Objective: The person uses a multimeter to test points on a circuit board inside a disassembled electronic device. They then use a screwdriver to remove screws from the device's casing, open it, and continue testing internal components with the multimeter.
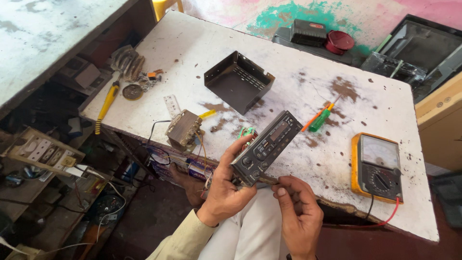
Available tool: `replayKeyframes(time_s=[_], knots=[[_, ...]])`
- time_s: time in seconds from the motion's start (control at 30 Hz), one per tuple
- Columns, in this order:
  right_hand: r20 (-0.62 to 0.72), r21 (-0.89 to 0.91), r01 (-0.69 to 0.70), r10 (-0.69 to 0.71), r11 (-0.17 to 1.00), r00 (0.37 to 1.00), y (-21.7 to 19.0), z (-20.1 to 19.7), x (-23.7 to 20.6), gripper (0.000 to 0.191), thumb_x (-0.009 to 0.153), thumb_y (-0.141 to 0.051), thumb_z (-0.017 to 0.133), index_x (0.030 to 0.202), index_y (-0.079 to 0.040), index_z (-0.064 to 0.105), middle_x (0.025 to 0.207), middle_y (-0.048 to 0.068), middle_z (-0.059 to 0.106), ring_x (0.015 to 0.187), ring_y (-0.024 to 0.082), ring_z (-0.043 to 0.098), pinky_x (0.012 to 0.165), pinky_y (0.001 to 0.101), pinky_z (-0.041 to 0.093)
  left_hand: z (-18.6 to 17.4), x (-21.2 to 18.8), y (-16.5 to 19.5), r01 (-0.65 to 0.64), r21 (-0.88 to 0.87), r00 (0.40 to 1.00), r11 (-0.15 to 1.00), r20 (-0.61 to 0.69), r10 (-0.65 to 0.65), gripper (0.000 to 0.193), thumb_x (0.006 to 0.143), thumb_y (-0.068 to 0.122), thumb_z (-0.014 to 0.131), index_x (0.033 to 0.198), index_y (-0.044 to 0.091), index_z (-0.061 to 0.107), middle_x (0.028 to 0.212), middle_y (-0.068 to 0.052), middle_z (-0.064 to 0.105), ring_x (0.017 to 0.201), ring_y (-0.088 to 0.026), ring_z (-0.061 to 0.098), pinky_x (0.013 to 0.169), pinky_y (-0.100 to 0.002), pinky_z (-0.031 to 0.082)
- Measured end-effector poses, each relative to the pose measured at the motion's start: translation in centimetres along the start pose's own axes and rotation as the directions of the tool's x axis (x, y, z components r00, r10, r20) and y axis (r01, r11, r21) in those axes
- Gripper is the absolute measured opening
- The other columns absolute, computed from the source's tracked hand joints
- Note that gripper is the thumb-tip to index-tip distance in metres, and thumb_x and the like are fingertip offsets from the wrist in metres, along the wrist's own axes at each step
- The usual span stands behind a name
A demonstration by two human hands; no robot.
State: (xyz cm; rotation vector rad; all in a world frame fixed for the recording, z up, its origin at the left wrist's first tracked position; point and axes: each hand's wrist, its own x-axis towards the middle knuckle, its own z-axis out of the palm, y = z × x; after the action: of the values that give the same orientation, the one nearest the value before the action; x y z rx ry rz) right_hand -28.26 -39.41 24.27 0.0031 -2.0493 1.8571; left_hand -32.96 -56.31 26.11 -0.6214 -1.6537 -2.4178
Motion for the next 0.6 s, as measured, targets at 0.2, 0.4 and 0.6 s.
replayKeyframes(time_s=[0.2, 0.4, 0.6], knots=[[-0.142, -0.269, 0.015, -0.055, 0.963, 0.988, 0.1, -3.7, 2.7, 0.021, 0.096, -0.002, 0.065, 0.116, 0.004, 0.069, 0.099, 0.009, 0.072, 0.081, 0.012, 0.069, 0.071, 0.0247, 0.054, 0.4, -0.5, -0.9, 0.029, 0.07, 0.999, 0.997, 0.013, -0.03, 0.086, 0.077, -0.01, 0.064, 0.158, 0.003, 0.038, 0.144, -0.011, 0.056, 0.127, -0.015, 0.055, 0.107, -0.028, 0.043], [-0.141, -0.657, 0.116, -0.273, 0.744, 0.952, 2.3, -9.9, 11.3, 0.022, 0.093, -0.014, 0.07, 0.11, 0.0, 0.072, 0.097, 0.014, 0.07, 0.07, 0.018, 0.068, 0.061, 0.0305, 0.055, 2.1, -0.6, -3.5, -0.001, 0.107, 0.999, 0.994, 0.041, -0.003, 0.086, 0.079, -0.01, 0.068, 0.158, 0.004, 0.037, 0.14, -0.011, 0.059, 0.122, -0.014, 0.059, 0.107, -0.028, 0.047], [0.082, -0.734, 0.275, -0.322, 0.621, 0.943, 5.8, -11.2, 18.8, 0.023, 0.094, -0.008, 0.063, 0.113, -0.003, 0.074, 0.11, 0.018, 0.071, 0.1, 0.035, 0.069, 0.087, 0.0405, 0.056, 3.4, 1.4, -5.1, -0.009, 0.013, 1.0, 1.0, 0.015, 0.008, 0.085, 0.084, -0.012, 0.065, 0.162, 0.006, 0.033, 0.136, -0.01, 0.064, 0.114, -0.013, 0.063, 0.101, -0.027, 0.051]])
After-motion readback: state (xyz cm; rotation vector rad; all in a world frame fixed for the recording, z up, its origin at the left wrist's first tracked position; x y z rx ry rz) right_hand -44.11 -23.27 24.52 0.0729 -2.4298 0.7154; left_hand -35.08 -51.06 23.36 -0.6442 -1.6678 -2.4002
